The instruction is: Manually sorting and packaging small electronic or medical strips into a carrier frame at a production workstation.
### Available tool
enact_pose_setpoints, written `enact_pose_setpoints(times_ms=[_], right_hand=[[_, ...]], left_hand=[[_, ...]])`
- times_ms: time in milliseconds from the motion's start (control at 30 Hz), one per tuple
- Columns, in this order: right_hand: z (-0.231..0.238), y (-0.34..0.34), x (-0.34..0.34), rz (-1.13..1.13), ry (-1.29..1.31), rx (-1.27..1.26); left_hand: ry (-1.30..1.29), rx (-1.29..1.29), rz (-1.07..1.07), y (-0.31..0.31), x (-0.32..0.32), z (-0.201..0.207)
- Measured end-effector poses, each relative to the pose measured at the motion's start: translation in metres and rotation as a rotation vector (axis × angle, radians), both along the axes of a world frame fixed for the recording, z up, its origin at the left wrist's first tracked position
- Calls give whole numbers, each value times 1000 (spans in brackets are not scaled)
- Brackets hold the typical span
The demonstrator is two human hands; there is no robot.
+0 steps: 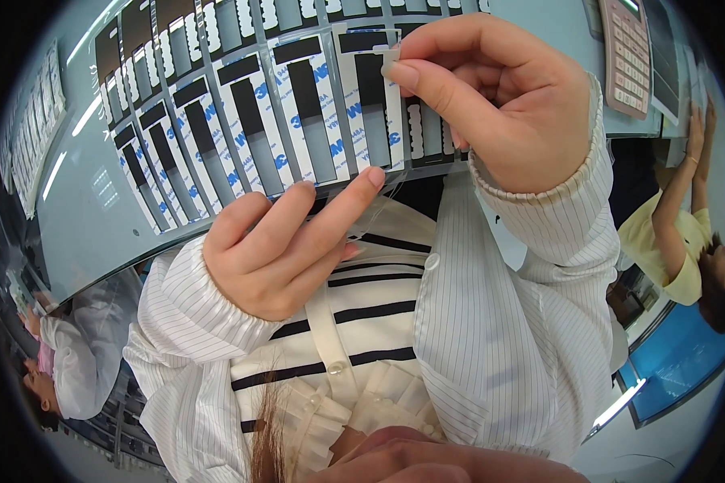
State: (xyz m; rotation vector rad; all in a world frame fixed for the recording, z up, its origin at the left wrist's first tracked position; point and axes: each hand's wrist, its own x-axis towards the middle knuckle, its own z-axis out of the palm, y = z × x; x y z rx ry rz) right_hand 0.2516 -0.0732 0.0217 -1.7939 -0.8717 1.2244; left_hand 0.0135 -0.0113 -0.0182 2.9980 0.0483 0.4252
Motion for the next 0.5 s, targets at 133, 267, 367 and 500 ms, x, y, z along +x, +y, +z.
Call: enact_pose_setpoints(times_ms=[133, 267, 367, 500], right_hand=[[2, 0, 0, -9, -3, -12], [2, 0, 0, 22, -58, -3], [0, -2, -1, 20, -56, 7], [-1, -2, 0, 28, -24, 3]], left_hand=[[25, -12, -12, 2, 1, 3], [35, -4, -25, 3, 2, 4], [14, -26, -26, 4, 3, 3], [-22, -3, -27, 1, 1, -2]])
